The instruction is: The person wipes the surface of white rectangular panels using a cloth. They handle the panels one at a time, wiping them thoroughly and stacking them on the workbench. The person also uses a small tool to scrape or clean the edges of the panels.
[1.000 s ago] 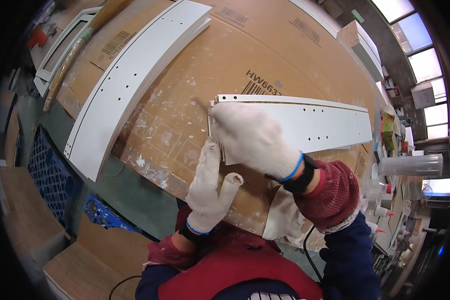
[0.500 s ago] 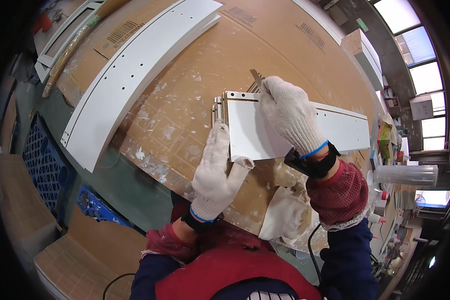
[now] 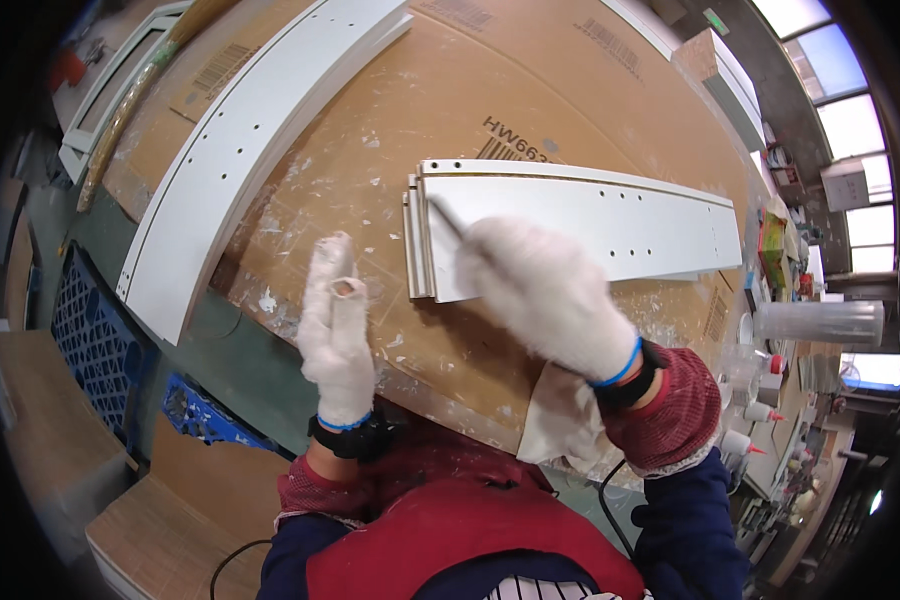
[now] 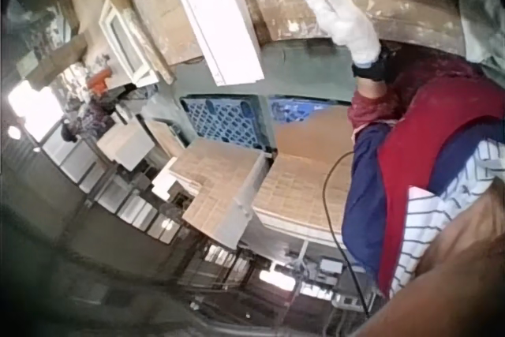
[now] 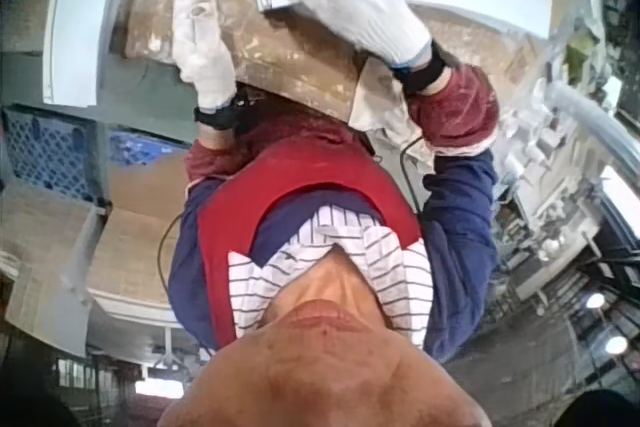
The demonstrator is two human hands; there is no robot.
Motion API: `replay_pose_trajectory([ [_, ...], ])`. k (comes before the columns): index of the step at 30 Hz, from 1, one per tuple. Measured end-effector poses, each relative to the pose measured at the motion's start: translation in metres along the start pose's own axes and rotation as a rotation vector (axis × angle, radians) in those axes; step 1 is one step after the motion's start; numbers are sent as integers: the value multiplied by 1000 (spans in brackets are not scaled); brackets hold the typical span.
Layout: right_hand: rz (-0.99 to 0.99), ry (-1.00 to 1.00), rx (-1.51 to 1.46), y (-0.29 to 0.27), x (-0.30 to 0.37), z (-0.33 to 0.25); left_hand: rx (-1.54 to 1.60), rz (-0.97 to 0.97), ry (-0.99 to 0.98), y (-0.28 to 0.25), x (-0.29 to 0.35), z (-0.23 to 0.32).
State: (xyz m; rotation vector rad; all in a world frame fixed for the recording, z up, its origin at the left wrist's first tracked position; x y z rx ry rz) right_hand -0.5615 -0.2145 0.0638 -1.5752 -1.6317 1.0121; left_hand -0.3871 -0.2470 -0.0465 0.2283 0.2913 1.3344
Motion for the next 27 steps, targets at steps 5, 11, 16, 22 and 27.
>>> replay_pose_trajectory([
  [5, -212, 116, 72, 24, 6, -4, 28, 33, 50, 17, -16, 29],
  [11, -16, 500, 15, -49, 57, 119, -605, -180, 120, 57, -31, 46],
  [16, 286, 774, 318, -151, 146, 256, -642, -234, -79, 91, -21, 34],
  [22, 450, 1177, 572, -227, 258, 360, -585, -198, -147, 112, -15, 28],
  [27, 289, 842, 358, -177, 176, 295, -438, -138, -124, 103, -9, 24],
])
Point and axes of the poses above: each hand's wrist, its own x-axis away from the middle knuckle, its own y-axis out of the palm, z = x × y, the point moved 8 cm from there along -x, towards the middle knuckle, and after that the axes turned 6 degrees about -z, right-handed, at the moved point
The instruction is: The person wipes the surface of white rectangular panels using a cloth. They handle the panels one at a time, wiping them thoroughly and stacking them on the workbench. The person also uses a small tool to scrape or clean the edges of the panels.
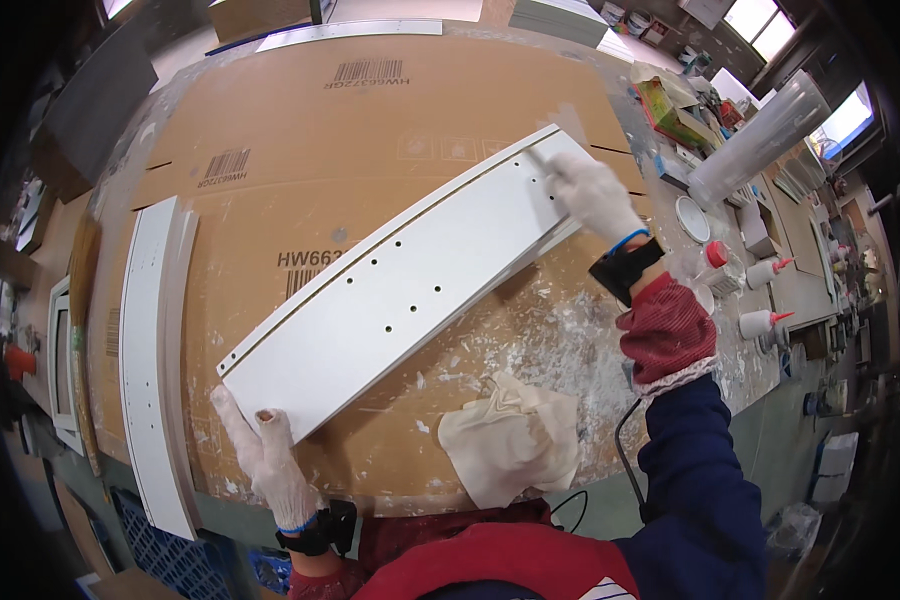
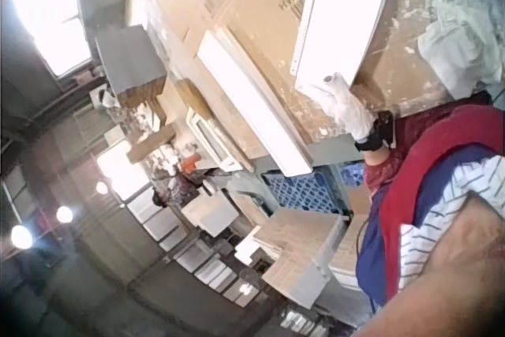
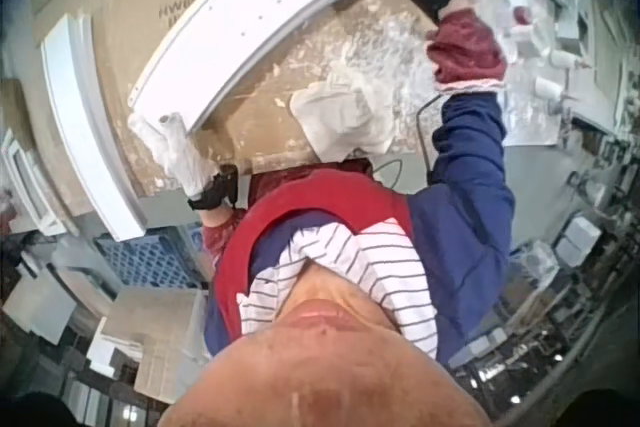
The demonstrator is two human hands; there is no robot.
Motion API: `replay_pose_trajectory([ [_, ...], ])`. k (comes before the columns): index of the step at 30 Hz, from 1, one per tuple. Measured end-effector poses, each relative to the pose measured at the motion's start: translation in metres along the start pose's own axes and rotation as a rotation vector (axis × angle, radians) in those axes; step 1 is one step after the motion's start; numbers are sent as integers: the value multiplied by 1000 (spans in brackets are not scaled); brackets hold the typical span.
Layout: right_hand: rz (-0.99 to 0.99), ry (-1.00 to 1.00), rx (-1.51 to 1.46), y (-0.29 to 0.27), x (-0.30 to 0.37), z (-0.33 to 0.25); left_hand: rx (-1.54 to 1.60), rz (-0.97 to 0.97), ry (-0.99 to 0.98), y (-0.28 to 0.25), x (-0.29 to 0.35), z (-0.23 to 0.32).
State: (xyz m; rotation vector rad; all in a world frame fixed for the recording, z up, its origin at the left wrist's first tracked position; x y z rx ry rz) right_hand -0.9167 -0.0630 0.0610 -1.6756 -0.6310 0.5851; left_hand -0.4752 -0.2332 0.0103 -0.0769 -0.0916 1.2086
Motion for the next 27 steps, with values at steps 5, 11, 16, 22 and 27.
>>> replay_pose_trajectory([
  [5, 160, 246, 169, -5, -36, 86, 13, 23, -71, 8, 0, 7],
  [11, 158, 243, 163, -10, -72, 100, -26, 21, -14, -4, -3, -9],
  [16, 69, 392, -221, -10, -67, 96, -113, 35, -4, -7, -6, -13],
  [22, -27, 267, -304, -13, -61, 87, 39, 14, 22, -18, -3, -17],
  [27, -111, 210, -861, 6, -27, 75, -746, 14, 282, -84, 3, -23],
])
Point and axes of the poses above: each hand's wrist, its own x-axis away from the middle knuckle, its own y-axis out of the palm, z = x × y, the point moved 8 cm from there along -x, towards the middle knuckle, and after that the axes turned 6 degrees about -z, right-handed, at the moved point
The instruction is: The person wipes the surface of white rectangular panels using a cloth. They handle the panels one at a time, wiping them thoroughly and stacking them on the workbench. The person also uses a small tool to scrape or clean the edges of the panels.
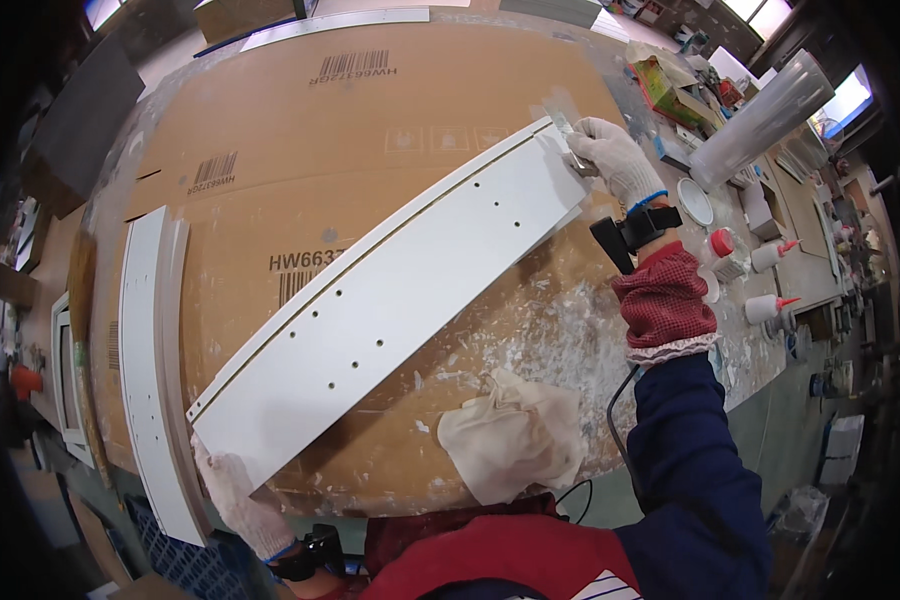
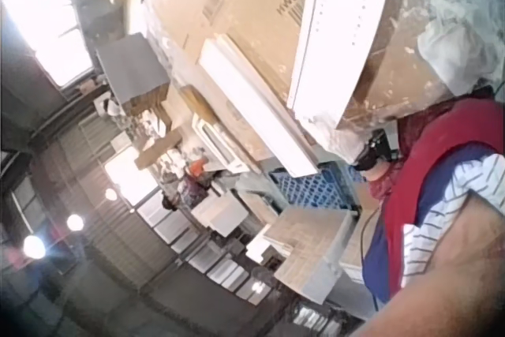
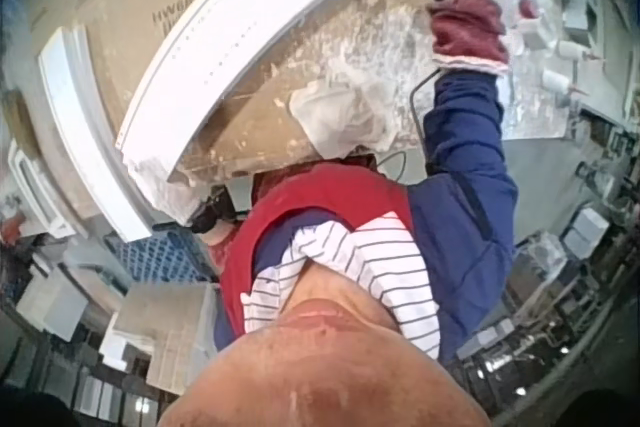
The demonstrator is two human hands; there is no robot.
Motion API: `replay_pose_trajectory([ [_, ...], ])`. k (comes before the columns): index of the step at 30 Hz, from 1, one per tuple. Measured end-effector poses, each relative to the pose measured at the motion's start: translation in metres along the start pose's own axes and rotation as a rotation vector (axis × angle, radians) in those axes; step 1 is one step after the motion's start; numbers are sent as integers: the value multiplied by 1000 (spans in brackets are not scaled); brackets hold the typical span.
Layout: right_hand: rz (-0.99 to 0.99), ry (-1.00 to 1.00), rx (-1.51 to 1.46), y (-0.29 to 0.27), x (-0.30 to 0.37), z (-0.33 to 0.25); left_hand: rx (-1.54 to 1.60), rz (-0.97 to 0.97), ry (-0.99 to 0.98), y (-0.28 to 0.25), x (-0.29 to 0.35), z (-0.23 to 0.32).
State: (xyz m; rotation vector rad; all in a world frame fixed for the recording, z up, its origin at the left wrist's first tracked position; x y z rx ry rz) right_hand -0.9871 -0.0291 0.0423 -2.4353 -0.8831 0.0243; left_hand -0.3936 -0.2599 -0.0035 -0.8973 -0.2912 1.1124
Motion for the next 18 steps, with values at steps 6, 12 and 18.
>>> replay_pose_trajectory([
  [6, 132, -127, -171, 12, 43, -7, 182, -105, -307, -32, 48, -101],
  [12, -63, -903, 645, 162, 143, -112, 879, -94, -630, -11, 49, -61],
  [18, -296, -994, 789, 263, 178, -128, 1109, 21, -776, -4, 67, -76],
])
Point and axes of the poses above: each hand's wrist, its own x-axis away from the middle knuckle, its own y-axis out of the palm, z = x × y, the point moved 8 cm from there along -x, towards the middle knuckle, and after that the axes turned 6 degrees about -z, right-handed, at the moved point
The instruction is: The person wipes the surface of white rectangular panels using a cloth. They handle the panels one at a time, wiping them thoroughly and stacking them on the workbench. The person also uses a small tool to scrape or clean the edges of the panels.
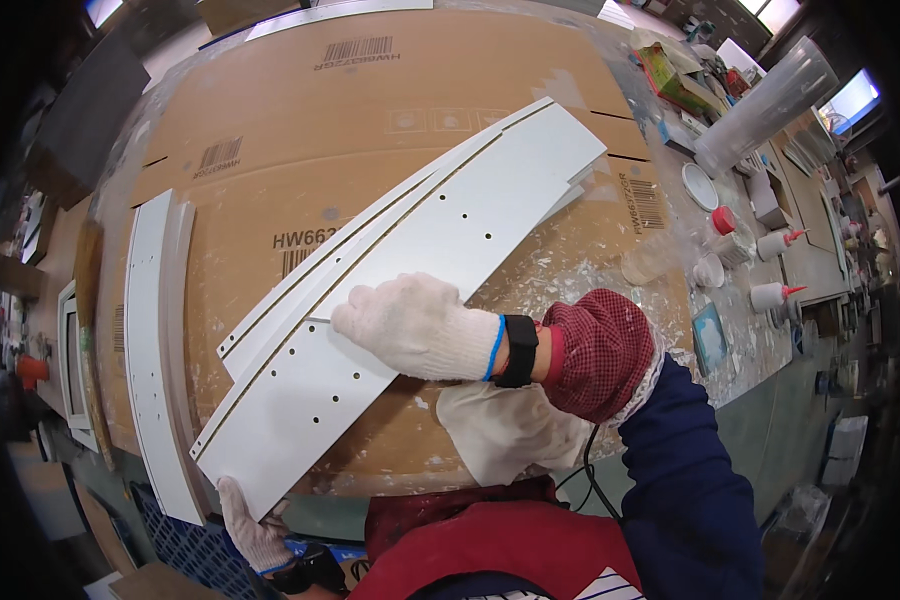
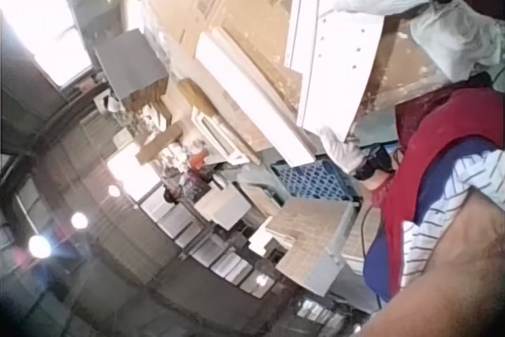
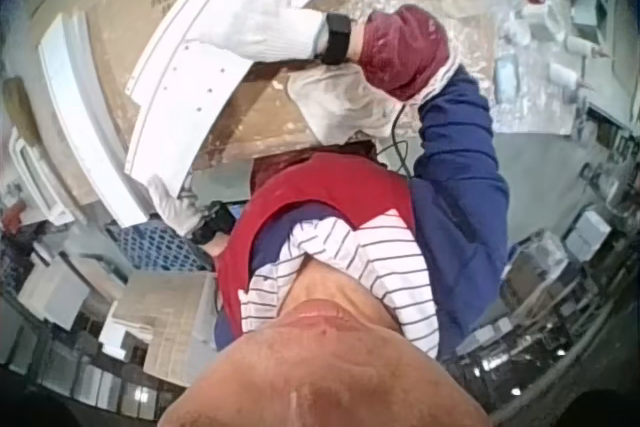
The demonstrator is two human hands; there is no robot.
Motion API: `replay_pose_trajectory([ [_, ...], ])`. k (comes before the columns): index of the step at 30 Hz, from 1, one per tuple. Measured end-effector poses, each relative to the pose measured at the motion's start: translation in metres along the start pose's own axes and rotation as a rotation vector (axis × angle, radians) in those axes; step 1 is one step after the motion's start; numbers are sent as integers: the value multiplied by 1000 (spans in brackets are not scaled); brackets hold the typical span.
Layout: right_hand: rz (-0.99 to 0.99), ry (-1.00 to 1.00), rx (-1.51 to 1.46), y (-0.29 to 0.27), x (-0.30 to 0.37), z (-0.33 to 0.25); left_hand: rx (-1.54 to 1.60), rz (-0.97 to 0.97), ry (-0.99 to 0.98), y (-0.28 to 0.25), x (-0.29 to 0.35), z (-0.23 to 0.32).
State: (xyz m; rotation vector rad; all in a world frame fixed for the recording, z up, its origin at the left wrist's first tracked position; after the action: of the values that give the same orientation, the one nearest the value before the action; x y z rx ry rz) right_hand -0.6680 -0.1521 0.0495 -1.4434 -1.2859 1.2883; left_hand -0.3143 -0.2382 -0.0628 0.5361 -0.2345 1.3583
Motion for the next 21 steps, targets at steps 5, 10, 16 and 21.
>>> replay_pose_trajectory([
  [5, 43, 292, 44, -26, 9, 116, -236, -33, 238, -29, -2, -4],
  [10, -36, 967, 229, -72, 87, 280, -881, -118, 368, -16, 1, 10],
  [16, 62, 586, -36, -64, 38, 188, -740, -87, 299, -29, 5, 3],
  [21, -61, 454, 17, -41, 14, 144, -319, -99, 214, -24, 10, -7],
])
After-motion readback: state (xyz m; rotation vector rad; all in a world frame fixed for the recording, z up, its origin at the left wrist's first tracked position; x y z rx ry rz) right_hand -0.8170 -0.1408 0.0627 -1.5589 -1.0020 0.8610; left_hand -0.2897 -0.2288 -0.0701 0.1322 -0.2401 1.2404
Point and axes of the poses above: each hand's wrist, its own x-axis away from the middle knuckle, its own y-axis out of the palm, z = x × y, the point moved 8 cm from there along -x, towards the middle knuckle, and after that the axes turned 6 degrees about -z, right-handed, at the moved point
